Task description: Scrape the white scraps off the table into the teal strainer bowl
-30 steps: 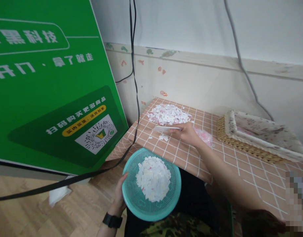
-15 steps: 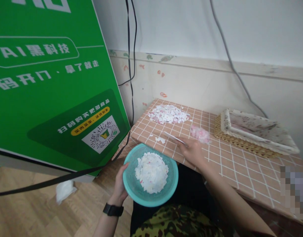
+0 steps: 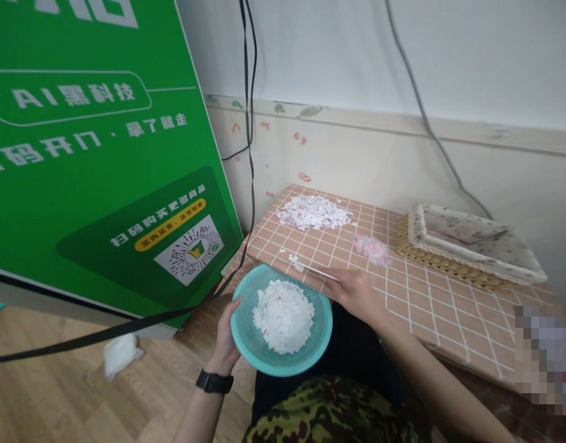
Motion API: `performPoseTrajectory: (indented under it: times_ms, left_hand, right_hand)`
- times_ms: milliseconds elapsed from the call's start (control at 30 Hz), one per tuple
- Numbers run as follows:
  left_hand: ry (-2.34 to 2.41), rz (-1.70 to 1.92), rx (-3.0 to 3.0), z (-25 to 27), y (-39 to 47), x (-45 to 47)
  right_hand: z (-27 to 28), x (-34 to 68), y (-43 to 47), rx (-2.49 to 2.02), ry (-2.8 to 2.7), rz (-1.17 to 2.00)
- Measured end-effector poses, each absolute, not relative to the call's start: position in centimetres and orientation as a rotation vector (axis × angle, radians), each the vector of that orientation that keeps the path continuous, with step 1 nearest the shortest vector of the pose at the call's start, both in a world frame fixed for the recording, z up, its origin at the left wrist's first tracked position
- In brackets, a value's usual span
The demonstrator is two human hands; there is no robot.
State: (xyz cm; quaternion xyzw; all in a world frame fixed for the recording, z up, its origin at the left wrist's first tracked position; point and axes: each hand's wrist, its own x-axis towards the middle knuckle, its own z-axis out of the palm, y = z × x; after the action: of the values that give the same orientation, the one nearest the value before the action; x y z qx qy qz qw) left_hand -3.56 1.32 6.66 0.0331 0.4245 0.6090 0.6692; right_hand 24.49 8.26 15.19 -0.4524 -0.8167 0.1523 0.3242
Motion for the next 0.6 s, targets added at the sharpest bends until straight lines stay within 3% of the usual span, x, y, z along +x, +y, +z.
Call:
performPoseTrajectory:
  times_ms: [200, 333, 600]
  left_hand:
    - [0.965, 1.372, 0.073, 7.6, 1.5, -3.3]
    - [0.962, 1.382, 0.077, 7.9, 1.6, -3.4]
    - [0.953, 1.392, 0.070, 7.7, 1.9, -3.9]
  right_hand:
    - [15.3, 23.5, 7.5, -1.125, -2.106, 0.582]
    - [14.6, 22.7, 10.6, -1.207, -1.955, 0.462]
    - [15.1, 19.9, 13.8, -1.120, -2.204, 0.508]
